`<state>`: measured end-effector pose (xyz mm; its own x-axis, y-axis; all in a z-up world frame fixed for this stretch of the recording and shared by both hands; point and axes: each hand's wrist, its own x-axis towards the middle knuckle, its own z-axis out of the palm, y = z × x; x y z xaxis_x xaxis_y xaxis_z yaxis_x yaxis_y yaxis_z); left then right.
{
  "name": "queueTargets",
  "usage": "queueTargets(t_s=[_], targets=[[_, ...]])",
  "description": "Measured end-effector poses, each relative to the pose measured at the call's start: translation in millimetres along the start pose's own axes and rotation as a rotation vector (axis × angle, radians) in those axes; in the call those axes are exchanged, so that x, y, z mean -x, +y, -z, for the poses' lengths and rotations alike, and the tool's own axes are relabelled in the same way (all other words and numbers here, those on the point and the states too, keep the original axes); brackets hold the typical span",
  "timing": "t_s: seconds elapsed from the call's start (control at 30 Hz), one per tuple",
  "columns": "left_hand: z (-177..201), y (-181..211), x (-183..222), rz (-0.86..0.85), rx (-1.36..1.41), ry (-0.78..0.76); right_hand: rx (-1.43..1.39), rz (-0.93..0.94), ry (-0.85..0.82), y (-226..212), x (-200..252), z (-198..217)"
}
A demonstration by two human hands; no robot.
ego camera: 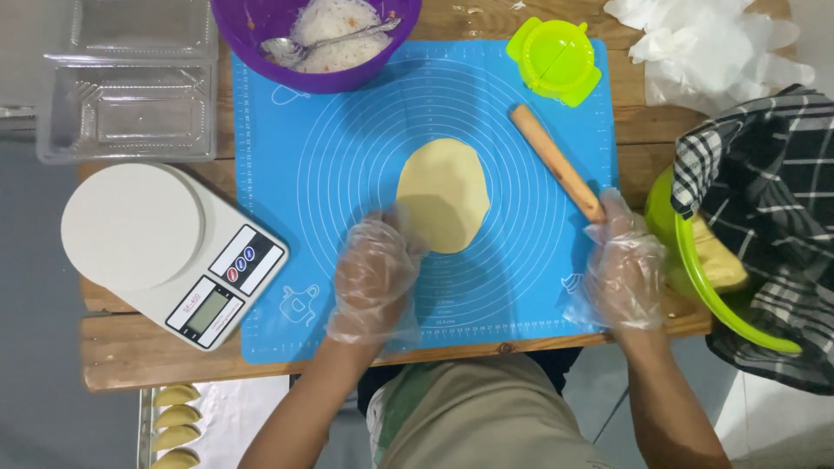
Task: Rolling out dough, placing it in a mold, adding filling, and sealing the pastry to make a small pie or dumpling.
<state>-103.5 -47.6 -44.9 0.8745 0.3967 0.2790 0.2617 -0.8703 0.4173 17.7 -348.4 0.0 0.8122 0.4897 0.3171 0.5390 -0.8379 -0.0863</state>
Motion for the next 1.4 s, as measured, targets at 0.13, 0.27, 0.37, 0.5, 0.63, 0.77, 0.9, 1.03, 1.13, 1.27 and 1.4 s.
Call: queueTargets(t_s=[0.13, 0.27, 0.37, 0.5, 0.63, 0.77, 0.9, 1.03, 1.13, 1.27, 1.4], targets=[[-5, 5, 4, 0.012, -0.053, 0.057, 0.321, 0.029, 0.065, -18, -18, 0], [-9, 7, -3, 0.026, -0.11, 0.118, -0.373, 0.173, 0.184, -81, -63, 30], [-10, 8, -7, 0.024, -0.145, 0.164, -0.132, 0.312, 0.008, -75, -78, -28], [-46, -12, 11, 0.05, -0.25, 0.225, -0.725, 0.359, -0.058, -142, -128, -11], [-46, -2, -2, 0.331, -0.298, 0.079, -0.703, 0.552, -0.264, -150, -156, -26], [-61, -14, 3, 0.452, -0.145, -0.097, -0.634, 0.424, -0.402, -165, -169, -9], [-74, -1, -3, 0.467, -0.22, 0.143, -0.312, 0.371, -0.471, -178, -178, 7], [-49, 18, -19, 0.224, -0.407, 0.539, -0.139, 0.518, -0.17, -151, -179, -63], [1, 27, -19, 0.125, -0.12, 0.414, -0.08, 0.708, -0.174, -145, -186, -54], [48, 23, -29, 0.465, 0.482, -0.461, -0.292, 0.633, -0.83, -152, -207, -19], [25, 15, -26, 0.485, 0.557, -0.535, -0.304, 0.674, -0.895, -161, -206, 6]])
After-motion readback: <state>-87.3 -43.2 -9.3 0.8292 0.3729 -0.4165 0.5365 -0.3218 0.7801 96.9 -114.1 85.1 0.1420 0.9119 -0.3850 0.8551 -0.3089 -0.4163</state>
